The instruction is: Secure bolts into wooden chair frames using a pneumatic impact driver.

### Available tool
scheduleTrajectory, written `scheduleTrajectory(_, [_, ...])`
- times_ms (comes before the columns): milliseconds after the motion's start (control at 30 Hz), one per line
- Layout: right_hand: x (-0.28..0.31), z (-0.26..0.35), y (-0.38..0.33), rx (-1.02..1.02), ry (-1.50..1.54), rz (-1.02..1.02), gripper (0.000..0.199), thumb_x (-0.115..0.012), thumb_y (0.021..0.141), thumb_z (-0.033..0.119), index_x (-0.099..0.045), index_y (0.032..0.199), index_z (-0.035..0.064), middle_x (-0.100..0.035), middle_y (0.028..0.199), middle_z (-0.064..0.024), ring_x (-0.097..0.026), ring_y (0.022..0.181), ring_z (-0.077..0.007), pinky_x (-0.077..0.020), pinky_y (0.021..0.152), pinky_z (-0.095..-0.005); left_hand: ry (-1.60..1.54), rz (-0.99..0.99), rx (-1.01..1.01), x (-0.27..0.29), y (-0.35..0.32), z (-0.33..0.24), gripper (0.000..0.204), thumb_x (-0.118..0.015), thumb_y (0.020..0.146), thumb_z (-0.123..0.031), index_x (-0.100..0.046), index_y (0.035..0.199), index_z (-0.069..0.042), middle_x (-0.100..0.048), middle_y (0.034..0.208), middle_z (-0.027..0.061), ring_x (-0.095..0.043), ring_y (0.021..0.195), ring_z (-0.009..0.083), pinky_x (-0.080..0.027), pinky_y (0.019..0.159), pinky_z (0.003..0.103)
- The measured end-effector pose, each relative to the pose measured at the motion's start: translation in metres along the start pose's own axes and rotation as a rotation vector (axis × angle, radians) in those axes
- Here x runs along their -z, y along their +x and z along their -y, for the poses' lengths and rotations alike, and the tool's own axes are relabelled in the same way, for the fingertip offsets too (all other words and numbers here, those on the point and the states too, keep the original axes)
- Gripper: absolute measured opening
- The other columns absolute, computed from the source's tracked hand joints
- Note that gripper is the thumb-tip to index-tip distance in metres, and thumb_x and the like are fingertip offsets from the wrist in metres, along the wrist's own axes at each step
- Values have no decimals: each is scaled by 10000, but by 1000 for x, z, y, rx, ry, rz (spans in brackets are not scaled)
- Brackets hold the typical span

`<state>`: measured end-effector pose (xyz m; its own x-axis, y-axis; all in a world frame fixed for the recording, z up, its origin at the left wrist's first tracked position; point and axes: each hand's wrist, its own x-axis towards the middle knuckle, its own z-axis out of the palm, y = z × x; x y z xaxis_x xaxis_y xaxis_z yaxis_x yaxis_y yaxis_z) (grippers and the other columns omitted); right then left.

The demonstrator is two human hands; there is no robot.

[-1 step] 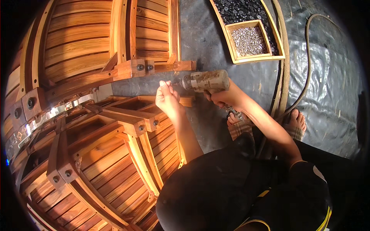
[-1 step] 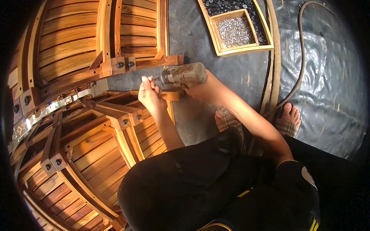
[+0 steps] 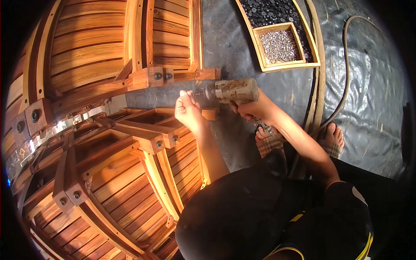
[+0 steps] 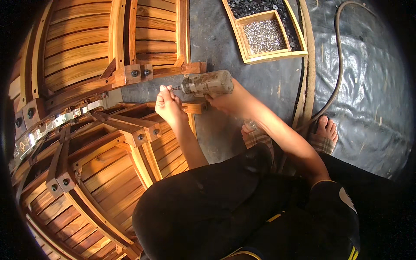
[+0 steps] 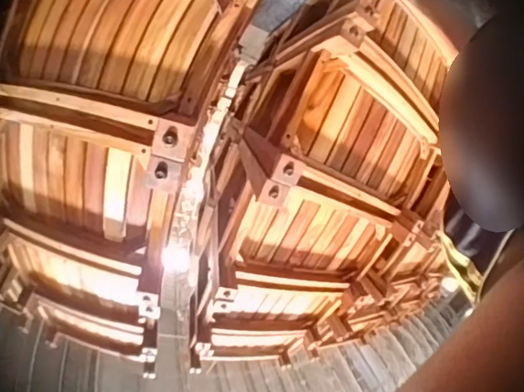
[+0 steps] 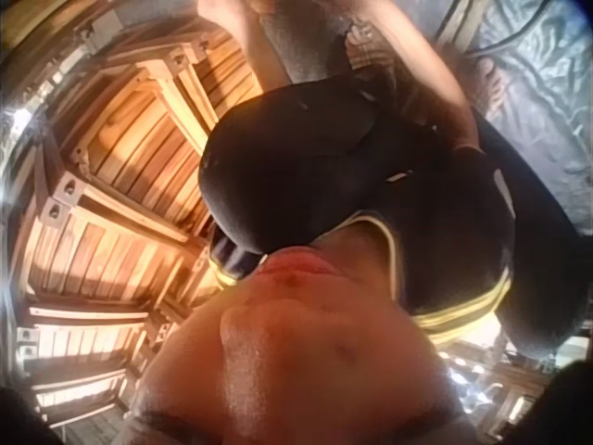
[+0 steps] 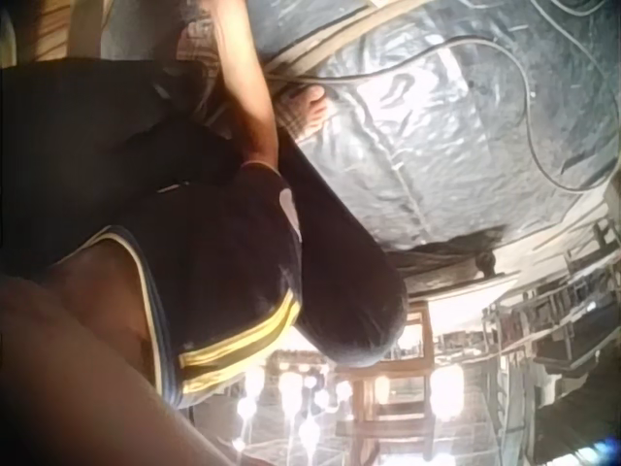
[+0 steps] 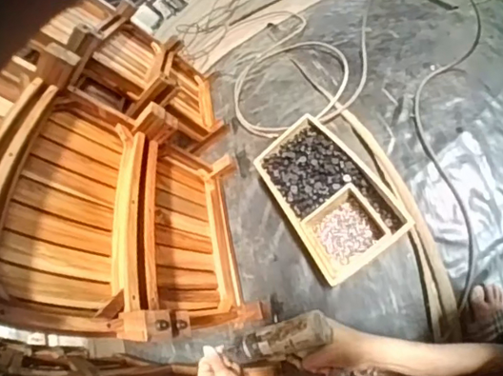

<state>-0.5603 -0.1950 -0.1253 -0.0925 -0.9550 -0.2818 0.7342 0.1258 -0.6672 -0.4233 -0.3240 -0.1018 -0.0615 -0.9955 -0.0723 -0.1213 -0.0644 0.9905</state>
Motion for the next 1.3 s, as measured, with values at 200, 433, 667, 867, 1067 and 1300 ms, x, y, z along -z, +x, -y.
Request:
scheduleTrajectory(200, [9, -8, 1, -1, 68, 1, 249, -554, 684, 5, -573, 931, 28, -533, 634, 4, -461, 470, -60, -349, 410, -208, -305, 139, 200, -4, 4, 3, 259, -491, 941, -241, -532, 851, -2, -393, 575, -15, -269, 425, 46, -200, 389, 197])
scheduleTrajectory(433, [19, -23, 5, -35, 140, -53, 404, -482, 622, -74, -545, 1015, -5, -535, 720, -71, -458, 481, -98, -330, 364, -209, -509, 233, 357, -11, 0, 25, 257, -363, 982, -269, -495, 976, -48, -353, 586, -29, -277, 453, 74, -248, 418, 212])
scheduleTrajectory(667, [30, -23, 6, -71, 262, -128, 393, -446, 594, -111, -527, 966, -12, -514, 711, -83, -423, 436, -104, -331, 347, -208, -709, 243, 507, -15, -3, 35, 222, -374, 961, -156, -479, 1102, -21, -332, 606, -44, -282, 492, 64, -252, 465, 225])
scheduleTrajectory(867, [33, -23, 10, -84, 288, -153, 382, -447, 571, -114, -525, 930, -11, -513, 721, -86, -415, 425, -109, -327, 347, -221, -788, 70, 851, 8, 0, 66, 375, -306, 889, -6, -350, 1258, 39, -468, 816, 85, -452, 712, 163, -391, 605, 249])
scheduleTrajectory(1067, [33, -19, 9, -86, 284, -77, 359, -469, 570, -97, -545, 906, 6, -529, 725, -72, -443, 472, -116, -338, 362, -226, -718, 159, 740, 24, 1, 79, 307, -407, 880, 40, -403, 1179, 106, -508, 1021, 155, -513, 863, 210, -480, 747, 300])
scheduleTrajectory(1300, [36, -20, 7, -87, 277, -125, 398, -451, 550, -124, -530, 924, -11, -518, 727, -87, -413, 427, -118, -327, 358, -227, -449, 173, 612, 16, 3, 88, 188, -467, 926, -93, -492, 1046, 50, -516, 919, 126, -506, 740, 144, -469, 643, 234])
